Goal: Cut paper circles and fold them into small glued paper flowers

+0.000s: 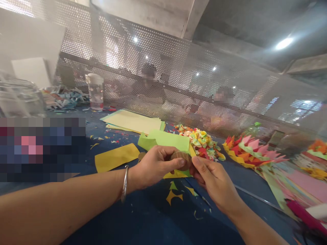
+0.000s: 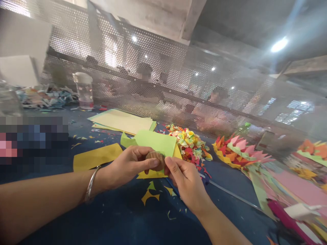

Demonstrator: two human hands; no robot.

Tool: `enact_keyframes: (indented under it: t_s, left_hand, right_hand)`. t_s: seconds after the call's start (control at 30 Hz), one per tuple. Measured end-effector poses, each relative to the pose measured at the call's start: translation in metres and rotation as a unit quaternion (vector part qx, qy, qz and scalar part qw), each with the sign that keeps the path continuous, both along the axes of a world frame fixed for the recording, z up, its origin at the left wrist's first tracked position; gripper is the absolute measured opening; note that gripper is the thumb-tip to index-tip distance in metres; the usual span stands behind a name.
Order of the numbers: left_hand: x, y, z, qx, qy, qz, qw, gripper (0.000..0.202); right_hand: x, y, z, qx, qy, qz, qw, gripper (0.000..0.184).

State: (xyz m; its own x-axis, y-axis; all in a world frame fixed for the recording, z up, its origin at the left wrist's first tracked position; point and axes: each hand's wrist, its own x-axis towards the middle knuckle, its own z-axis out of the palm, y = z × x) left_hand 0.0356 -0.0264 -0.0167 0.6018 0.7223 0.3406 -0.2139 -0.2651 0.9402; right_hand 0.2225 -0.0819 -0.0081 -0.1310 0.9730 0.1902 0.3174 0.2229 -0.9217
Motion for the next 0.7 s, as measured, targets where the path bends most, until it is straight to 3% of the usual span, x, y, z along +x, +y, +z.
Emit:
enact_keyframes:
  t_s: [0.33, 0.57, 0.7]
  left_hand:
    - [0.0005, 0.0013, 0.0011, 0.017, -0.060, -0.047, 0.997, 0.016]
    - [-0.0012, 0.0034, -0.0013, 0.056, -0.033, -0.018, 0.998, 0.017]
    - [-0.0028, 0.0026, -0.0018, 0.030, 0.003, -0.029, 0.999, 0.017]
  right_hand:
    - [0.0042, 0.0008, 0.0007, 0.024, -0.046, -0.004, 0.999, 0.048]
    - [0.0049, 0.0006, 0.0028, 0.033, -0.071, -0.010, 0.997, 0.048]
    - [0.0062, -0.0009, 0.0032, 0.035, -0.083, -0.007, 0.996, 0.049]
